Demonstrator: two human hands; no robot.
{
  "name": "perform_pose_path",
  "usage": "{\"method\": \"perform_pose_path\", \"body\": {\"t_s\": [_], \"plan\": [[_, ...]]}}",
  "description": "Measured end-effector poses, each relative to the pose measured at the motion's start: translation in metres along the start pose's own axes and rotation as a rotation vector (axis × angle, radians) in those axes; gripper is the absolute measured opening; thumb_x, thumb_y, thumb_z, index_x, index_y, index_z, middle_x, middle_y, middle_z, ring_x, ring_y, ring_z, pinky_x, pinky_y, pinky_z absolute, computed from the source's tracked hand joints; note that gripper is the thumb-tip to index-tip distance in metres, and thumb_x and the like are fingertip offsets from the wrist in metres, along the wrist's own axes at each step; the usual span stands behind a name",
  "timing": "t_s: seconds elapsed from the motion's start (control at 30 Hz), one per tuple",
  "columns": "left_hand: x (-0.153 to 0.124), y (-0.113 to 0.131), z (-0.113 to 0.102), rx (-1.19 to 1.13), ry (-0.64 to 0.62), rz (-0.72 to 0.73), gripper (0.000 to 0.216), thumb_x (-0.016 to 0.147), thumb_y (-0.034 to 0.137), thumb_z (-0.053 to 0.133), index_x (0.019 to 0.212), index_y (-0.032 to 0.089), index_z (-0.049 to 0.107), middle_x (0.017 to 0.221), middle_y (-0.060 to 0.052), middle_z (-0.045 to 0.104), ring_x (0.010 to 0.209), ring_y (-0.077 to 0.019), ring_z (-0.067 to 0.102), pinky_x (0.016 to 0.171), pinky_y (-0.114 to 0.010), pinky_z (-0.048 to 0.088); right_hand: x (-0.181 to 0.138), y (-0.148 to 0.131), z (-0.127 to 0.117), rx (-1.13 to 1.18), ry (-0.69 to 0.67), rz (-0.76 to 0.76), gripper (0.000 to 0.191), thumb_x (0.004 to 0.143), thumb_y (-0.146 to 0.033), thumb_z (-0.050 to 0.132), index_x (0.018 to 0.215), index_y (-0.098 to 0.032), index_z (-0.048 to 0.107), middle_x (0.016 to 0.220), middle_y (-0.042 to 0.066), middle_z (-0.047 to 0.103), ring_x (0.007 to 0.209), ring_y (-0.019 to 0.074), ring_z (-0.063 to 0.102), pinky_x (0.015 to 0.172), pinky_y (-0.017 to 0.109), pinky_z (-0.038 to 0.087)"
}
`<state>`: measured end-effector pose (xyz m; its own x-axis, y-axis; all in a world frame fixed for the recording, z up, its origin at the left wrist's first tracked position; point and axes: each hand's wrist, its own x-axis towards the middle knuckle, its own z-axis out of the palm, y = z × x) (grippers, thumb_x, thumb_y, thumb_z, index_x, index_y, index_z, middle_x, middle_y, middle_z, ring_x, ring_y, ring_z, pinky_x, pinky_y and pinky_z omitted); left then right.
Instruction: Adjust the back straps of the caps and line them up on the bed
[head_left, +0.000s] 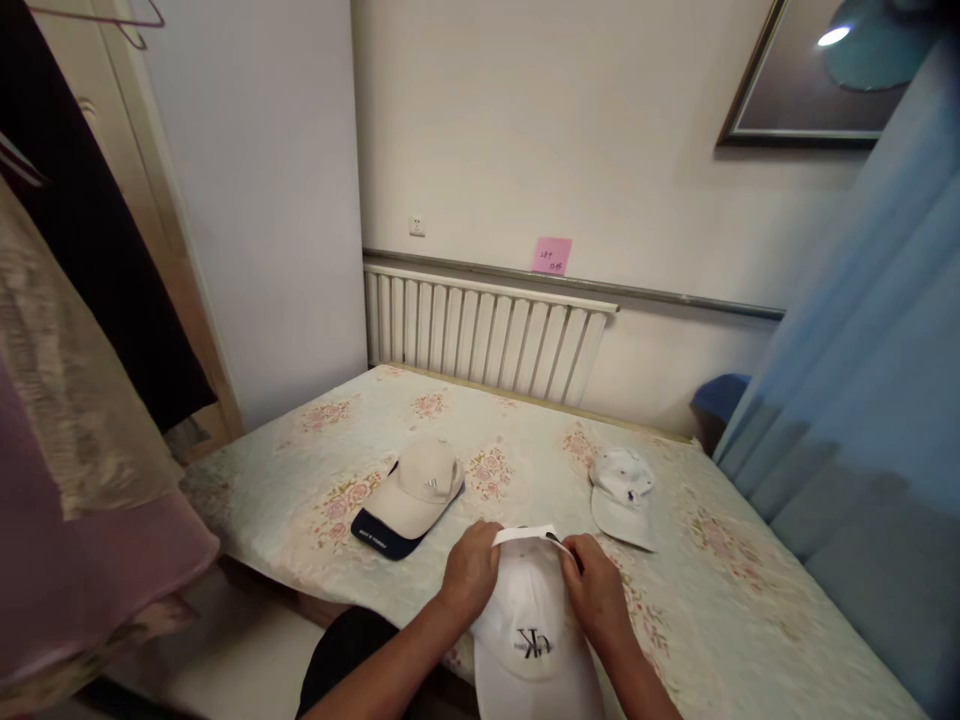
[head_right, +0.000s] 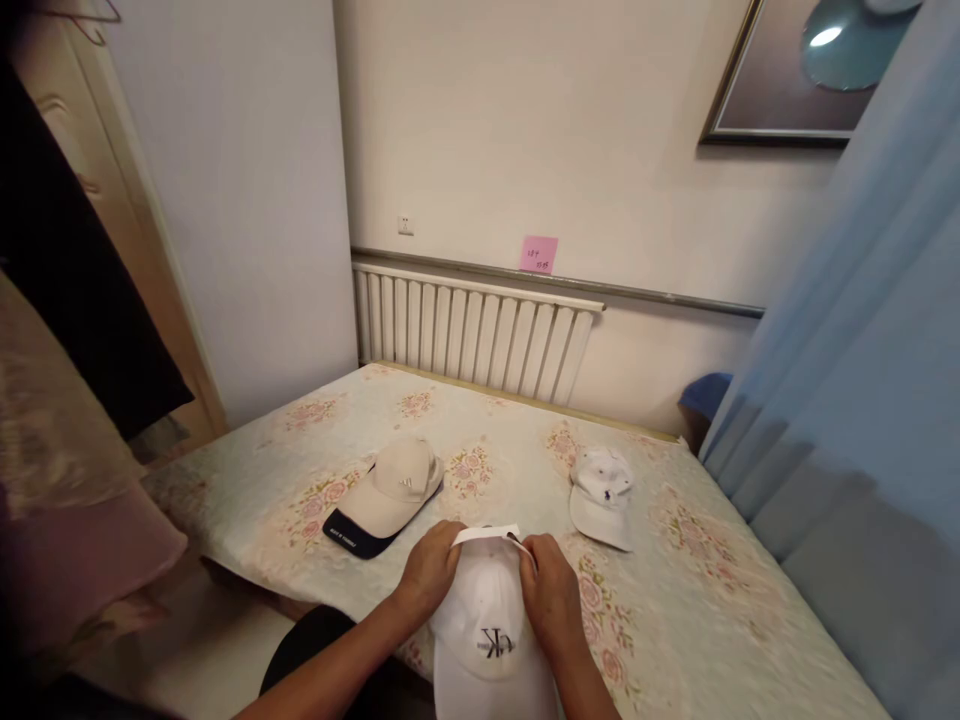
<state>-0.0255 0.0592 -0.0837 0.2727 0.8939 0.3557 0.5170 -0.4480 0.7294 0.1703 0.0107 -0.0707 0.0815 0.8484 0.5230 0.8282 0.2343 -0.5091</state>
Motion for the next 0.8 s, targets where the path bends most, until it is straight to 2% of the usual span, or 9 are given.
{"method": "perform_pose_path", "body": {"t_s": [0.13, 0.27, 0.43, 0.53, 0.7, 0.8], "plan": [[0.006, -0.003, -0.003, -0.107, 0.033, -0.045, 0.021, 0.077, 0.017, 0.04, 0.082, 0.018, 0.06, 0.086, -0.006, 0.061, 0.085, -0.02, 0.053, 0.082, -0.032, 0.039, -0.002, 0.008, 0.002, -0.044, 0.003, 0.016, 0.014, 0.083, -0.021, 0.042, 0.081, -0.021, 0.055, 0.08, 0.004, 0.059, 0.077, 0.0199, 0.057, 0.069, 0.031, 0.042], [0.013, 0.001, -0.008, -0.222, 0.042, -0.089, 0.017, 0.078, 0.023, 0.039, 0.077, 0.019, 0.055, 0.076, -0.002, 0.059, 0.076, -0.0172, 0.054, 0.07, -0.027, 0.041, -0.002, 0.014, 0.005, -0.013, 0.021, 0.005, 0.024, 0.082, -0.019, 0.042, 0.097, -0.019, 0.059, 0.091, 0.007, 0.063, 0.087, 0.0207, 0.058, 0.077, 0.033, 0.044], [0.02, 0.021, -0.024, -0.432, 0.012, -0.14, 0.016, 0.078, 0.03, 0.044, 0.076, 0.018, 0.054, 0.069, 0.001, 0.057, 0.072, -0.0159, 0.055, 0.068, -0.025, 0.04, -0.001, 0.012, 0.006, 0.054, 0.022, 0.014, 0.024, 0.084, -0.027, 0.043, 0.093, -0.019, 0.063, 0.089, 0.007, 0.066, 0.083, 0.0206, 0.061, 0.075, 0.032, 0.047], [0.02, 0.034, -0.032, -0.51, -0.058, -0.123, 0.02, 0.08, 0.034, 0.045, 0.078, 0.018, 0.056, 0.061, 0.002, 0.054, 0.065, -0.0151, 0.053, 0.066, -0.026, 0.039, 0.0, 0.009, 0.006, 0.088, -0.007, 0.035, 0.024, 0.085, -0.032, 0.044, 0.087, -0.019, 0.064, 0.084, 0.006, 0.067, 0.077, 0.0203, 0.061, 0.07, 0.031, 0.047], [0.015, 0.044, -0.034, -0.553, -0.276, -0.072, 0.031, 0.086, 0.039, 0.038, 0.087, 0.016, 0.058, 0.052, 0.003, 0.056, 0.057, -0.0139, 0.054, 0.068, -0.026, 0.041, 0.003, 0.004, 0.003, 0.107, 0.025, 0.025, 0.023, 0.085, -0.031, 0.044, 0.082, -0.019, 0.063, 0.078, 0.005, 0.066, 0.072, 0.0194, 0.06, 0.067, 0.031, 0.046], [0.013, 0.048, -0.035, -0.577, -0.295, -0.063, 0.035, 0.088, 0.042, 0.036, 0.09, 0.015, 0.058, 0.053, 0.002, 0.059, 0.058, -0.0138, 0.057, 0.069, -0.027, 0.042, 0.007, 0.001, -0.003, 0.115, 0.078, 0.004, 0.023, 0.085, -0.03, 0.043, 0.085, -0.018, 0.063, 0.079, 0.006, 0.066, 0.073, 0.0194, 0.061, 0.068, 0.031, 0.046]]}}
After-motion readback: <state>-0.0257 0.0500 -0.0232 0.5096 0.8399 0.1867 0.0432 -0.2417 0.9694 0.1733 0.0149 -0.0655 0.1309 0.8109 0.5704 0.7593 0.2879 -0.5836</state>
